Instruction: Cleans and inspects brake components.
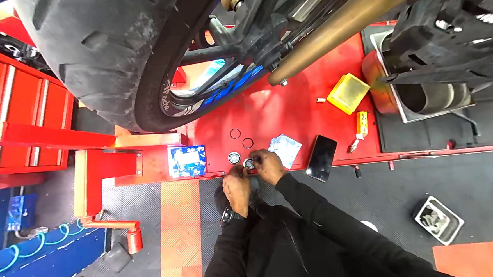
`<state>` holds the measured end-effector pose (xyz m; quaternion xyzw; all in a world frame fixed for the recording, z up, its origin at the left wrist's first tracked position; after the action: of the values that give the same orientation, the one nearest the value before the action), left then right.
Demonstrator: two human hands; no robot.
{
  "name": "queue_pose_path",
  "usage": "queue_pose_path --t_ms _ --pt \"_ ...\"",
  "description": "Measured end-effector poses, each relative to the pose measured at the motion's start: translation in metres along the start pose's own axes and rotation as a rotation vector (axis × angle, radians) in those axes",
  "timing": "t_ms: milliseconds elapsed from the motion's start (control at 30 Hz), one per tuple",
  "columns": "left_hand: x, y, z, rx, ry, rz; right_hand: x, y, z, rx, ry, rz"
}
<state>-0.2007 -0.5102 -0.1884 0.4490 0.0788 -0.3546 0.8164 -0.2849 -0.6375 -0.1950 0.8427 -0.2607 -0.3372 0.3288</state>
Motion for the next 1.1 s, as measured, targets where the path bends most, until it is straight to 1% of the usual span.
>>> queue_pose_path --t_ms 67,133,233,300,367,500,633,767,867,1000,1067,1100 --pt "0.002 0.003 -0.001 -0.113 0.028 -0.018 -0.002 0.004 0.002 0.144 -0.029 0.006" --pt "-0.001 0.011 0.001 -0.32 0.057 -0.049 -0.011 0.015 -0.001 0.353 -0.062 -0.019" --pt "-0.014 0.033 0.01 -0.737 0.116 -0.187 -0.038 0.041 -0.015 0.647 -0.08 -0.087" --pt "-0.024 0.052 0.017 -0.925 0.127 -0.284 -0.056 0.058 -0.027 0.822 -0.063 -0.105" --pt "-0.036 0.072 0.025 -0.99 0.092 -0.337 -0.071 0.068 -0.037 0.913 -0.044 -0.11" --pt "-0.061 0.112 0.03 -0.959 -0.03 -0.401 -0.107 0.082 -0.062 1.019 -0.028 -0.12" --pt "-0.078 0.148 0.028 -0.961 -0.138 -0.473 -0.146 0.085 -0.097 1.072 0.018 -0.051" --pt "-0.082 0.185 0.018 -0.987 -0.242 -0.534 -0.178 0.067 -0.144 1.105 0.027 0.087" --pt "-0.074 0.216 -0.003 -1.013 -0.336 -0.619 -0.193 0.042 -0.19 1.154 0.043 0.199" --pt "-0.071 0.267 -0.041 -1.155 -0.274 -0.763 -0.211 -0.006 -0.259 1.265 0.014 0.391" --pt "-0.072 0.293 -0.06 -1.163 -0.257 -0.778 -0.219 -0.029 -0.292 1.27 -0.019 0.502" --pt "-0.073 0.306 -0.068 -1.142 -0.27 -0.759 -0.223 -0.039 -0.307 1.26 -0.032 0.544"
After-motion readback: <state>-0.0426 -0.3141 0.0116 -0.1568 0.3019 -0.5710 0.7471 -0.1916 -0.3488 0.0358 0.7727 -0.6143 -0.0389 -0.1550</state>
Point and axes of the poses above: each hand's wrist, its own x-axis towards the middle knuckle, its own y-axis out of the back of the hand, z = x × y, the point moved 2 cm from there along x, towards the middle knuckle, and after that the axes turned 4 degrees about -x, right-handed, at the moved point
